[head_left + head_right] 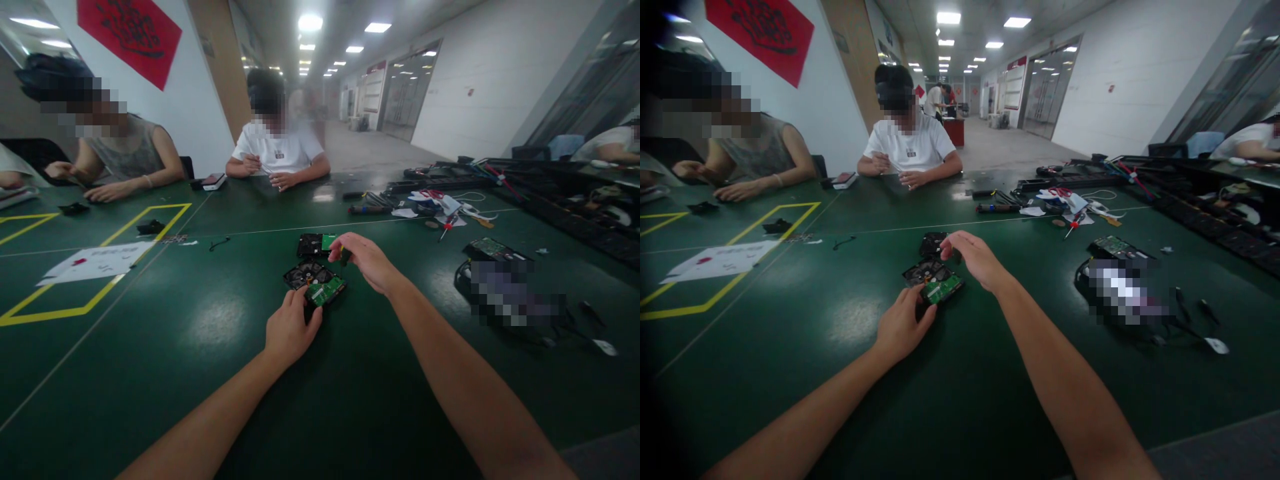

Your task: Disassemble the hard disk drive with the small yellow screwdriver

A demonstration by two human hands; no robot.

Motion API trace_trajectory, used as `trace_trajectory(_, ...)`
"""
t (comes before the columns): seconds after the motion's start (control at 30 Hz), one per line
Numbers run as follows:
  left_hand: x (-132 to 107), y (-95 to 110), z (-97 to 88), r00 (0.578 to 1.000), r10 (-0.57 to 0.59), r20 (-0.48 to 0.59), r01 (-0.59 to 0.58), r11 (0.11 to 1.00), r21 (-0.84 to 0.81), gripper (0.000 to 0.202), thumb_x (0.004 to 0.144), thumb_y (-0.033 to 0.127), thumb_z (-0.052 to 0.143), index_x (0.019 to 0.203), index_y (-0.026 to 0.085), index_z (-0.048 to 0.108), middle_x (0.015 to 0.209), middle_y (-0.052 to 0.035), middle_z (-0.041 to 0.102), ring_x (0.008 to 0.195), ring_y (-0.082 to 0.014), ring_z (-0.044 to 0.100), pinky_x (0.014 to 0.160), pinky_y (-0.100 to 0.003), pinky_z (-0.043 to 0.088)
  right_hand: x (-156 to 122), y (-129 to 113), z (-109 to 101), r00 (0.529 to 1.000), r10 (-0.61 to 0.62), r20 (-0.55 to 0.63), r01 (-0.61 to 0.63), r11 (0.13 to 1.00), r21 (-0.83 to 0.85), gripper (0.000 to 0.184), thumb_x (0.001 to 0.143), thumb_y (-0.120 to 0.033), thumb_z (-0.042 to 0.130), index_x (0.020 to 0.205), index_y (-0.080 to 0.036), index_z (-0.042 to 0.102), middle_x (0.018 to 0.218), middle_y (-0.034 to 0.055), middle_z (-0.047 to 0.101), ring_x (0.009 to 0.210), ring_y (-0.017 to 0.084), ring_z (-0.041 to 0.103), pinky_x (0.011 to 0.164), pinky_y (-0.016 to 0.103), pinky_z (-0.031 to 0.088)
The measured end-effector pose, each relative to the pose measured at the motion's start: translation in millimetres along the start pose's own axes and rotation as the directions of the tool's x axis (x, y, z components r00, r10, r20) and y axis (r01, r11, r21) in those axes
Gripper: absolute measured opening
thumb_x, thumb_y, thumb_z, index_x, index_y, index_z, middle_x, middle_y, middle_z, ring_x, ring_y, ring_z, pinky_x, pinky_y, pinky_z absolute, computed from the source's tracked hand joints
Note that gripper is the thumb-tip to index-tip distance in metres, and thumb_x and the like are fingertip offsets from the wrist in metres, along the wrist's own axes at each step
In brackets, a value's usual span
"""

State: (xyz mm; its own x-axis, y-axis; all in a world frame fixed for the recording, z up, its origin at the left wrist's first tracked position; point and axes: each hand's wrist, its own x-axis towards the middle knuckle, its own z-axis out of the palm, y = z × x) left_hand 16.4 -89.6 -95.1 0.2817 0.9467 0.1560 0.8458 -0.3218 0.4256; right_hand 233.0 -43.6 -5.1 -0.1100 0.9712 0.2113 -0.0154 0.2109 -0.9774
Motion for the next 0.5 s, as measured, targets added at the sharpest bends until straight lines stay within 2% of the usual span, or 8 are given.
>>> trace_trajectory(0.07,0.4,-0.9,1.3,1.000,0.002,0.004,-0.002,1.000,0.001,0.055,0.100,0.046,0.056,0.149,0.023,0.044,0.130,-0.0098,0.062,0.106,-0.0235,0.068,0.079,-0.032,0.051,0.7,2.5,0.0,0.999,0.014,0.030,-0.014,1.000,-0.017,0.035,0.097,-0.054,0.057,0.090,-0.023,0.071,0.083,0.0029,0.069,0.086,0.021,0.063,0.084,0.036,0.044)
trace_trajectory(0.17,1.0,-1.9,2.5,1.000,0.002,0.005,-0.002,1.000,0.007,0.055,0.100,0.046,0.055,0.149,0.023,0.044,0.128,-0.0095,0.062,0.104,-0.0233,0.068,0.080,-0.032,0.051,1.9,6.1,-0.1,1.000,0.022,0.005,-0.022,1.000,0.014,0.039,0.097,-0.057,0.053,0.086,-0.024,0.070,0.078,0.0018,0.066,0.081,0.020,0.063,0.083,0.037,0.045)
trace_trajectory(0.3,0.9,-2.3,3.0,1.000,0.010,-0.004,-0.010,1.000,0.003,0.054,0.101,0.046,0.054,0.149,0.023,0.044,0.128,-0.0091,0.062,0.104,-0.0228,0.068,0.078,-0.031,0.050,1.9,7.8,-0.3,1.000,0.011,-0.019,-0.009,0.994,0.112,0.036,0.096,-0.050,0.048,0.086,-0.023,0.070,0.077,0.0025,0.065,0.080,0.022,0.064,0.084,0.039,0.047)
trace_trajectory(0.5,0.0,-1.3,1.6,1.000,0.004,0.002,-0.004,1.000,0.004,0.055,0.100,0.047,0.054,0.149,0.023,0.044,0.131,-0.0099,0.061,0.106,-0.0240,0.069,0.078,-0.032,0.050,2.9,9.2,0.0,0.996,0.003,-0.088,0.009,0.991,0.134,0.028,0.093,-0.047,0.055,0.089,-0.023,0.070,0.082,0.0027,0.067,0.083,0.021,0.064,0.083,0.037,0.048)
